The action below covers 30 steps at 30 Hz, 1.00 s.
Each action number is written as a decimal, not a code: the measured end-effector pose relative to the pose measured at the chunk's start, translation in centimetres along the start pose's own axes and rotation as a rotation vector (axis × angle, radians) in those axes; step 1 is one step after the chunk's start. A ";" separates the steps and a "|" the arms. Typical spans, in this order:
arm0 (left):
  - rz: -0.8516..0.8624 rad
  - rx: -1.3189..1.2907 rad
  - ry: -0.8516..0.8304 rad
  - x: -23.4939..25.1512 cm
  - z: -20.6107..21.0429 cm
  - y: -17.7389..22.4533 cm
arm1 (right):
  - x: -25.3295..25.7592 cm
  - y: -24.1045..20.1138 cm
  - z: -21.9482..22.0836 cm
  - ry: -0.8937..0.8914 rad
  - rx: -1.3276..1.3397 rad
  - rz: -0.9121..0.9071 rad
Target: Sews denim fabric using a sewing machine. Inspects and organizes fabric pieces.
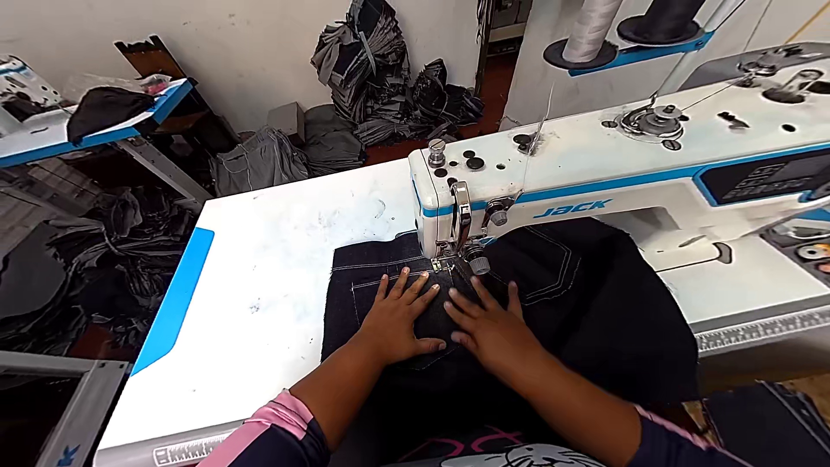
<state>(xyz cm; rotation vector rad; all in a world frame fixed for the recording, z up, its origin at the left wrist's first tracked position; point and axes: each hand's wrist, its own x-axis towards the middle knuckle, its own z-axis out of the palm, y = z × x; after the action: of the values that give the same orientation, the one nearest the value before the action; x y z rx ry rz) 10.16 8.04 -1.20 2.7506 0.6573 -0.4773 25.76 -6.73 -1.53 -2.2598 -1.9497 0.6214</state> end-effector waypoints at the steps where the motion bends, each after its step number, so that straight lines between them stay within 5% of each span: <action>1: 0.002 -0.003 0.002 0.1 -0.1 -0.1 | -1.1 -0.4 0.7 0.002 0.012 0.012; 4: 0.017 -0.006 0.080 0.8 -0.1 -0.7 | -1.5 1.1 2.8 0.208 0.065 -0.065; 18: -0.073 -0.016 0.164 5.4 -2.8 -3.4 | 5.9 5.6 -1.1 0.267 0.193 -0.259; 26: -0.068 0.024 0.204 6.9 -3.7 -4.5 | 8.8 6.6 -3.3 0.215 0.144 -0.212; 29: 0.008 0.174 -0.096 5.8 -6.5 -3.4 | 6.9 3.8 -4.2 0.084 0.002 -0.036; 30: 0.150 0.174 -0.031 6.2 -5.8 -5.1 | 5.3 1.8 -4.0 0.053 -0.049 0.028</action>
<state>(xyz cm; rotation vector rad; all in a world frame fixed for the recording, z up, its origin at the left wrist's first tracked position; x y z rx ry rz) 14.43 16.72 0.78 2.9205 0.4150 -0.5664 29.38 -1.15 0.20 -2.3107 -1.9336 0.5170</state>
